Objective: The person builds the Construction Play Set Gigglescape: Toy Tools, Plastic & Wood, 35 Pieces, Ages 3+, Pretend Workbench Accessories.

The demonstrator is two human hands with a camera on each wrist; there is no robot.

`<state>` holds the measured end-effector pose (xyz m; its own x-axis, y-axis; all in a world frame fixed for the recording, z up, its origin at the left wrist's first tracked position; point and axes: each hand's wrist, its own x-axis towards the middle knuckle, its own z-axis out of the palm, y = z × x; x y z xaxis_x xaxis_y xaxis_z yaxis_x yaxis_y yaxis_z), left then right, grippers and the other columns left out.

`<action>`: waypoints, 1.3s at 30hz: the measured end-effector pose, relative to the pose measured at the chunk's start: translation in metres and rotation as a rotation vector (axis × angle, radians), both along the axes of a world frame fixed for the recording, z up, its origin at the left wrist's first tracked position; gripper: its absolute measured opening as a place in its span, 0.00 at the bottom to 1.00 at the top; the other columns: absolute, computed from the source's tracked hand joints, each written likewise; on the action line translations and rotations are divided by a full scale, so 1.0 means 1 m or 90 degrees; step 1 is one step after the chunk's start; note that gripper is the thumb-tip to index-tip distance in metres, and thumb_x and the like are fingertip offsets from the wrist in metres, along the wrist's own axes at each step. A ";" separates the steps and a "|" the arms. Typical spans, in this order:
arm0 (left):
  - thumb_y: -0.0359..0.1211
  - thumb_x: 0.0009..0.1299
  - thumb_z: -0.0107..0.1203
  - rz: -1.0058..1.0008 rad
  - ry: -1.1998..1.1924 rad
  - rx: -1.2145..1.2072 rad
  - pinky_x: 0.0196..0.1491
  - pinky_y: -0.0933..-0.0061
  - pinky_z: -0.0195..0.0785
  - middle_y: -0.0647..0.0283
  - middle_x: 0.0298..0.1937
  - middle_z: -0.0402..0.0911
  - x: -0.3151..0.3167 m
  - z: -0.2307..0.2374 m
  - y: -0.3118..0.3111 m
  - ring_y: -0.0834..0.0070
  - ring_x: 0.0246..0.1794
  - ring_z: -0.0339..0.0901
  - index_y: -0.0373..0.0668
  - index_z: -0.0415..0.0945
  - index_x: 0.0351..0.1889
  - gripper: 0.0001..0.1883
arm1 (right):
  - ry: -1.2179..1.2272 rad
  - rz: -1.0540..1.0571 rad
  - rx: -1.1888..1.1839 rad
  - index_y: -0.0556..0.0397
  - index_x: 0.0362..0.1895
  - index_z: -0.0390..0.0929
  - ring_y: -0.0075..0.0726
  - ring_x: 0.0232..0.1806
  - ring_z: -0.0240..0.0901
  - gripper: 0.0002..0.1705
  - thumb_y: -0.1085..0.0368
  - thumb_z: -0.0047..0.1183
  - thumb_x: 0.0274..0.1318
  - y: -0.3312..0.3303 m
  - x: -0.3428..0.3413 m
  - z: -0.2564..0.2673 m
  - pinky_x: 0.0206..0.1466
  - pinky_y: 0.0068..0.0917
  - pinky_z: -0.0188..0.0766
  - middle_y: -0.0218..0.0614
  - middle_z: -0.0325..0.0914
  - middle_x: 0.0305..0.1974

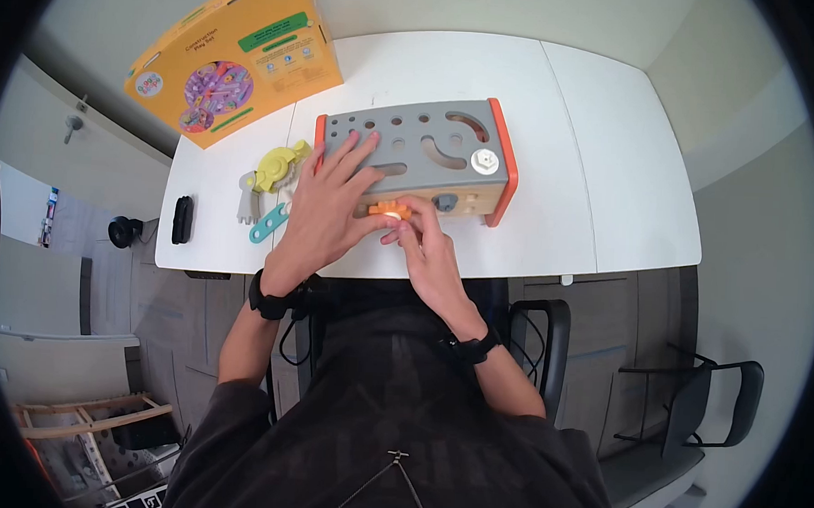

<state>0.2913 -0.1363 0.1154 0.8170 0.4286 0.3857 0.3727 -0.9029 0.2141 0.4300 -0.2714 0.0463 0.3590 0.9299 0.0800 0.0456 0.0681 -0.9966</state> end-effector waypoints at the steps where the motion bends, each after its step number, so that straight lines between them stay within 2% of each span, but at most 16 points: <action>1: 0.53 0.65 0.72 -0.003 -0.001 0.003 0.82 0.41 0.47 0.57 0.82 0.67 0.000 -0.001 0.000 0.54 0.85 0.58 0.45 0.80 0.55 0.28 | -0.007 -0.003 -0.002 0.52 0.69 0.65 0.33 0.46 0.85 0.17 0.68 0.43 0.82 0.000 0.000 0.001 0.51 0.31 0.75 0.42 0.86 0.49; 6: 0.52 0.66 0.71 -0.002 0.003 0.007 0.82 0.40 0.46 0.56 0.82 0.66 0.000 0.001 -0.001 0.53 0.84 0.59 0.45 0.79 0.57 0.29 | 0.021 -0.004 -0.006 0.51 0.70 0.65 0.31 0.45 0.83 0.18 0.68 0.43 0.82 0.001 0.000 0.000 0.51 0.29 0.74 0.40 0.86 0.47; 9: 0.48 0.70 0.70 -0.004 0.007 -0.009 0.83 0.41 0.44 0.54 0.83 0.66 -0.001 0.004 -0.002 0.53 0.85 0.58 0.45 0.79 0.59 0.25 | 0.028 0.003 0.000 0.50 0.70 0.65 0.30 0.46 0.82 0.18 0.67 0.45 0.82 0.001 0.002 -0.001 0.53 0.29 0.73 0.39 0.86 0.46; 12: 0.43 0.74 0.67 -0.067 -0.122 -0.145 0.80 0.47 0.54 0.52 0.79 0.70 -0.008 0.014 0.002 0.53 0.81 0.65 0.45 0.79 0.59 0.21 | 0.013 0.007 -0.027 0.50 0.70 0.64 0.29 0.48 0.81 0.19 0.65 0.46 0.81 -0.001 0.005 0.002 0.54 0.30 0.72 0.39 0.86 0.46; 15: 0.38 0.76 0.65 0.048 -0.377 -0.305 0.71 0.55 0.68 0.52 0.68 0.80 -0.039 0.013 0.011 0.55 0.71 0.76 0.44 0.79 0.59 0.17 | -0.003 0.004 -0.039 0.49 0.70 0.62 0.29 0.49 0.80 0.20 0.64 0.47 0.81 -0.008 0.008 0.004 0.55 0.31 0.72 0.40 0.85 0.48; 18: 0.36 0.76 0.64 0.333 -0.270 -0.280 0.58 0.59 0.76 0.56 0.52 0.86 -0.079 -0.009 0.023 0.57 0.55 0.83 0.42 0.80 0.56 0.15 | 0.007 0.000 -0.024 0.50 0.71 0.59 0.31 0.49 0.80 0.21 0.63 0.46 0.81 -0.013 0.011 0.003 0.56 0.32 0.72 0.43 0.85 0.50; 21: 0.36 0.75 0.65 0.422 -0.077 -0.119 0.51 0.55 0.76 0.58 0.41 0.86 -0.103 -0.048 0.031 0.56 0.45 0.83 0.41 0.81 0.52 0.13 | 0.016 -0.007 -0.029 0.51 0.71 0.58 0.33 0.49 0.81 0.21 0.64 0.45 0.81 -0.016 0.008 0.009 0.57 0.33 0.72 0.45 0.83 0.52; 24: 0.40 0.73 0.66 0.451 -0.023 -0.106 0.49 0.53 0.73 0.58 0.39 0.84 -0.107 -0.085 0.044 0.55 0.43 0.83 0.42 0.82 0.48 0.13 | -0.005 -0.020 -0.037 0.54 0.71 0.55 0.35 0.49 0.82 0.22 0.65 0.44 0.82 -0.017 0.007 0.009 0.57 0.33 0.73 0.46 0.83 0.52; 27: 0.44 0.72 0.67 0.475 0.026 -0.155 0.50 0.52 0.70 0.59 0.40 0.85 -0.103 -0.091 0.046 0.57 0.46 0.82 0.43 0.82 0.45 0.15 | -0.038 -0.043 -0.040 0.55 0.72 0.52 0.36 0.49 0.82 0.24 0.65 0.44 0.81 -0.021 0.008 0.005 0.56 0.33 0.73 0.45 0.84 0.50; 30: 0.45 0.72 0.67 0.462 0.019 -0.123 0.51 0.53 0.65 0.61 0.40 0.85 -0.102 -0.103 0.051 0.59 0.45 0.81 0.44 0.82 0.44 0.16 | -0.090 -0.056 -0.056 0.56 0.72 0.51 0.36 0.49 0.82 0.25 0.65 0.44 0.81 -0.024 0.018 0.001 0.56 0.34 0.74 0.44 0.84 0.47; 36: 0.46 0.70 0.69 0.455 -0.022 -0.047 0.50 0.55 0.62 0.61 0.39 0.85 -0.090 -0.095 0.049 0.58 0.46 0.79 0.43 0.82 0.42 0.17 | -0.134 -0.039 -0.086 0.57 0.73 0.50 0.38 0.50 0.84 0.27 0.67 0.46 0.81 -0.033 0.018 0.013 0.57 0.36 0.77 0.42 0.85 0.47; 39: 0.45 0.69 0.70 0.459 0.010 -0.033 0.51 0.55 0.62 0.60 0.40 0.86 -0.084 -0.098 0.058 0.57 0.47 0.79 0.42 0.82 0.41 0.17 | -0.138 -0.047 -0.089 0.57 0.73 0.51 0.38 0.49 0.85 0.27 0.68 0.47 0.80 -0.037 0.018 0.011 0.57 0.36 0.77 0.42 0.86 0.47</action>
